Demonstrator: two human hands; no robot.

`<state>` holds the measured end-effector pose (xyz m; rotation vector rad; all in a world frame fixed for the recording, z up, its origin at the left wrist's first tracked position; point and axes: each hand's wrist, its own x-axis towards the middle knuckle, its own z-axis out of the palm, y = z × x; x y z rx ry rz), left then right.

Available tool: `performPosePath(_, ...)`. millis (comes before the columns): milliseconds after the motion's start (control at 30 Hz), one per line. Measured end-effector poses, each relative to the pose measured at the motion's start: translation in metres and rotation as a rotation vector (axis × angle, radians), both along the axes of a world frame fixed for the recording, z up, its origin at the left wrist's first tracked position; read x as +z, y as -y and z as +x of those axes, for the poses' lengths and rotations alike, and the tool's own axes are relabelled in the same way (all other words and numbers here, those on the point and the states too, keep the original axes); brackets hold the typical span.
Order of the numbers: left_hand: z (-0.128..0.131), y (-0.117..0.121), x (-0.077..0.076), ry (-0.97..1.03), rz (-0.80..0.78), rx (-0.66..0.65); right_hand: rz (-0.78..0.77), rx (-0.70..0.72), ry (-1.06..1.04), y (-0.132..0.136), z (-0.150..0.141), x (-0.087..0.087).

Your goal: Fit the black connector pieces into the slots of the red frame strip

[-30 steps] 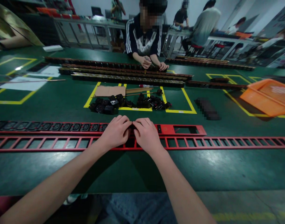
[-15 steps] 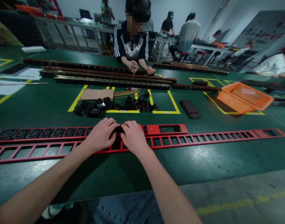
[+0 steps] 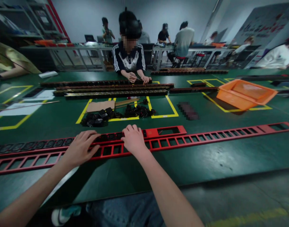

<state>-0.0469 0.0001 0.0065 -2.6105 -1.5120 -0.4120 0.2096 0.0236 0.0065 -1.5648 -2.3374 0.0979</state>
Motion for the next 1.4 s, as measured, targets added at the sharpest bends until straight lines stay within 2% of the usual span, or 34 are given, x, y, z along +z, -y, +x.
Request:
performPosePath(133,-0.059,0.041,-0.012,-0.035,-0.013,0.113,-0.003,-0.033,-0.015,-0.004,0.006,0.0)
performPosePath(233,-0.094,0.056,-0.019,-0.04,-0.002,0.226,-0.005,-0.042,-0.033,-0.007,0.015,0.0)
performPosePath(300,-0.112,0.054,-0.02,-0.029,0.032,0.344,-0.016,-0.048,-0.045,-0.008,0.021,0.001)
performPosePath(367,-0.128,0.045,-0.018,-0.029,0.035,0.404,-0.032,-0.055,-0.057,-0.009,0.029,0.003)
performPosePath(500,-0.153,0.025,-0.012,-0.044,0.033,0.39,-0.061,-0.073,-0.068,-0.006,0.045,0.007)
performPosePath(633,-0.167,0.008,-0.009,-0.058,-0.007,0.367,-0.079,-0.105,-0.058,-0.002,0.066,0.01)
performPosePath(800,-0.169,-0.013,-0.01,0.01,-0.199,0.239,-0.073,-0.125,-0.041,0.0,0.097,0.008)
performPosePath(900,-0.165,-0.022,-0.009,0.076,-0.297,0.256,-0.035,-0.106,-0.079,0.002,0.103,0.006)
performPosePath(1033,-0.153,-0.027,-0.004,0.094,-0.358,0.297,0.063,-0.057,-0.19,0.005,0.084,0.004)
performPosePath(1233,-0.116,-0.028,0.0,0.13,-0.382,0.253,0.018,0.044,-0.203,0.008,0.043,0.001)
performPosePath(1400,-0.078,-0.03,-0.005,0.167,-0.35,0.196,0.001,0.008,-0.126,0.007,0.039,0.001)
